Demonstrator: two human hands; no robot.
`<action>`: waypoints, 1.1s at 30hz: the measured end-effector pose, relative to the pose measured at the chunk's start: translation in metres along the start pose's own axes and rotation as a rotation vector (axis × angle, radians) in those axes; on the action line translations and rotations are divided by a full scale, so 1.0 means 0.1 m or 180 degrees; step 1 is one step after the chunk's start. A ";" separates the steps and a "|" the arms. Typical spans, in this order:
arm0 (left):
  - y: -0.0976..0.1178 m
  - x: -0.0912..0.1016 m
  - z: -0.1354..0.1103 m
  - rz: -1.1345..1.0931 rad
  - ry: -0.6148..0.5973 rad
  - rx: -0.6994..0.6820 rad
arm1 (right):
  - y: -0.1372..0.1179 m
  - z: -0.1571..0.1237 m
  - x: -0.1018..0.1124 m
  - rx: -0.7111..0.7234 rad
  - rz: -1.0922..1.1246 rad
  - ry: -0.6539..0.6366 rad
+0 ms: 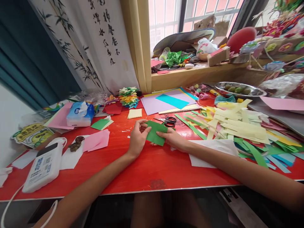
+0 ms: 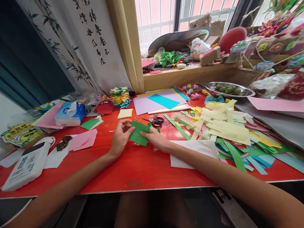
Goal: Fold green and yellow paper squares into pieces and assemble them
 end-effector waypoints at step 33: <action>0.65 -0.13 -0.52 0.2393 -0.1492 -0.2839 | 0.05 -0.11 -0.11 -0.0272 0.0698 -0.0292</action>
Point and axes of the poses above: each hand's wrist, its own z-axis towards the middle knuckle, its own x-axis out of the back of the hand, y = z × x, the point moved 9 cm from there along z, towards the middle knuckle, and after that the axes turned 8 degrees about -y, right-handed, at the moved point
